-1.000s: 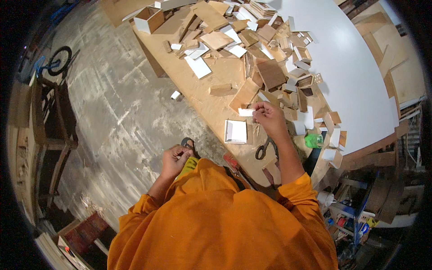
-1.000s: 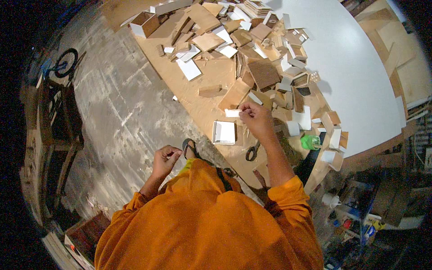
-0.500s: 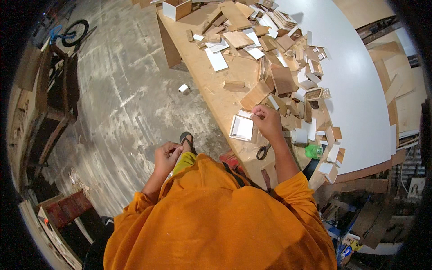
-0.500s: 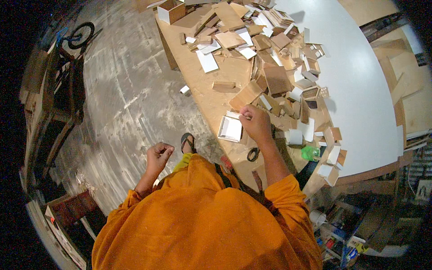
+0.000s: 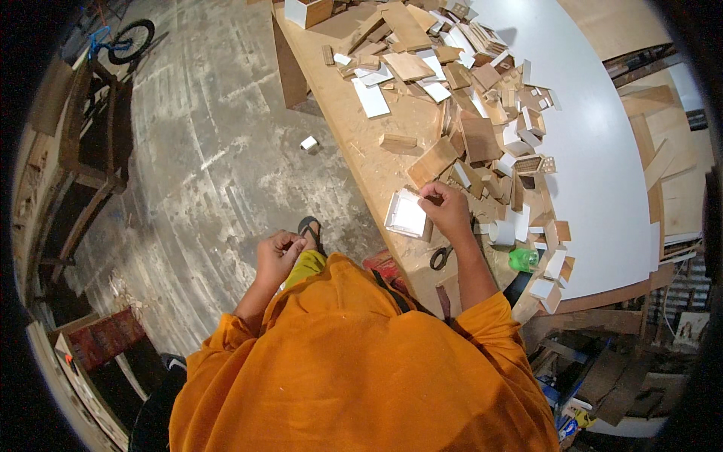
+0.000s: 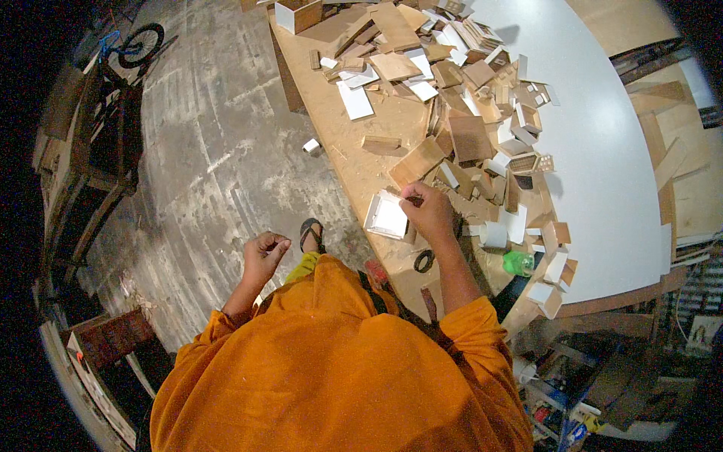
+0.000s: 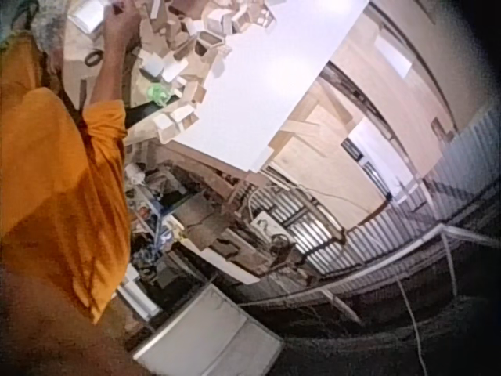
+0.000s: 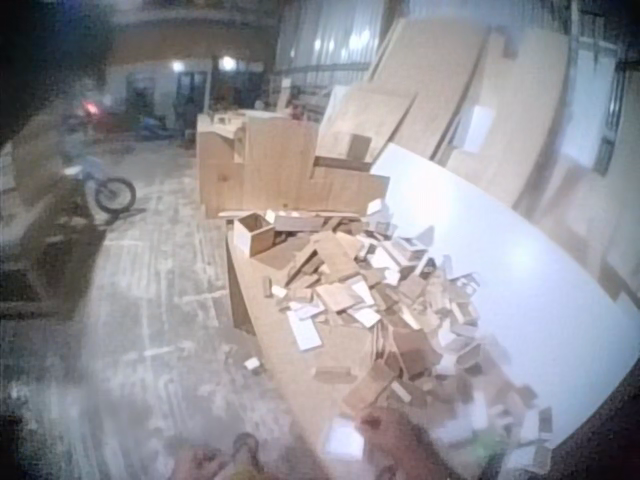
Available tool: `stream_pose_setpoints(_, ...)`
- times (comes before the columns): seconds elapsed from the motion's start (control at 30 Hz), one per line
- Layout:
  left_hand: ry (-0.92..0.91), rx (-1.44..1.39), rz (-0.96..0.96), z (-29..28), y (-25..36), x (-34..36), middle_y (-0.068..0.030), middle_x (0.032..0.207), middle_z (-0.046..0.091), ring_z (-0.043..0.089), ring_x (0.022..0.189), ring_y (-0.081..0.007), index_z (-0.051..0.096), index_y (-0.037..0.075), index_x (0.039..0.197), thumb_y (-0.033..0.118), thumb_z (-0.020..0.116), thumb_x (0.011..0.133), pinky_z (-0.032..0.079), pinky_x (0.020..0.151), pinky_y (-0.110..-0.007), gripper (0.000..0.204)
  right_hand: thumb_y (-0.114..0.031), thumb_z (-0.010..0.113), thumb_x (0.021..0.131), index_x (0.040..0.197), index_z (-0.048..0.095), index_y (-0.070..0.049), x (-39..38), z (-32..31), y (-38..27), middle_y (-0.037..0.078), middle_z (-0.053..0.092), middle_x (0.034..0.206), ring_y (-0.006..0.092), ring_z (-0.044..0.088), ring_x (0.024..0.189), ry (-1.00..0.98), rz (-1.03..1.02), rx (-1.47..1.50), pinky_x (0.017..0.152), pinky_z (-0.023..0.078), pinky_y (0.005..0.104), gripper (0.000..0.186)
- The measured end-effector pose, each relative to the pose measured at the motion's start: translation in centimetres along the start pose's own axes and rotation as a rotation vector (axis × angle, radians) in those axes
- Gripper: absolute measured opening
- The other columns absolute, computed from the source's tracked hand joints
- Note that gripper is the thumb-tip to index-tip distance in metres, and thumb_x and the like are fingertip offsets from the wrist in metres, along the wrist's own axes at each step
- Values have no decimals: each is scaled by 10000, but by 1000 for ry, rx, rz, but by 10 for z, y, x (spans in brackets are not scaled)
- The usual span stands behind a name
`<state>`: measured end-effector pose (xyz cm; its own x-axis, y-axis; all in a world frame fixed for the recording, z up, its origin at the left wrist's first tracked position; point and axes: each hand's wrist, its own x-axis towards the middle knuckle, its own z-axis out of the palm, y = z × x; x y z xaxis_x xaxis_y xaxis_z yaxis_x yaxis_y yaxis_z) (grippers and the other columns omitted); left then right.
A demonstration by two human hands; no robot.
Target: The person constructs small models using cardboard pieces and wood scraps by gluing them together and trimming them with scissors.
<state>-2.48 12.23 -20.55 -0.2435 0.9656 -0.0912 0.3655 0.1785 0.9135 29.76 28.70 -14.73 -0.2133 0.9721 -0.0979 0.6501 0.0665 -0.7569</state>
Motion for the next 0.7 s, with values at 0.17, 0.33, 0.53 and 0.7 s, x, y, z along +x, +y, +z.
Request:
stream_pose_setpoints(0.17, -18, -8, 37, 1, 2, 2, -122, 732, 655, 605, 621, -182, 709, -13, 859, 123, 711, 845, 464, 579, -286, 137, -70, 697, 761, 829, 653, -34, -3, -2, -14, -1, 629, 721, 69, 570, 659, 3, 16, -51, 611, 450, 233, 89)
stream_pose_setpoints(0.33, -213, -147, 151, 29, 31, 17, -123, 797, 675, 628, 668, -182, 702, 10, 1039, 164, 703, 851, 485, 610, -296, 243, -86, 685, 741, 847, 649, -50, -8, -1, -23, 96, 640, 749, 237, 621, 712, 66, -78, -227, 667, 489, 364, 118)
stream_pose_setpoints(0.53, -398, -137, 144, 72, 76, 44, -69, 867, 641, 608, 717, -131, 627, 5, 1213, 169, 682, 883, 493, 667, -267, 372, -72, 682, 723, 851, 649, -60, -11, 1, -24, 119, 635, 781, 307, 615, 778, 116, -131, -284, 703, 489, 429, 133)
stream_pose_setpoints(0.7, -364, -132, 206, 89, 90, 52, -146, 844, 669, 642, 703, -266, 653, 52, 1184, 152, 676, 837, 507, 660, -343, 362, -105, 709, 709, 869, 659, -96, -17, 1, -26, 102, 647, 824, 294, 613, 854, 137, -171, -362, 814, 457, 437, 168)
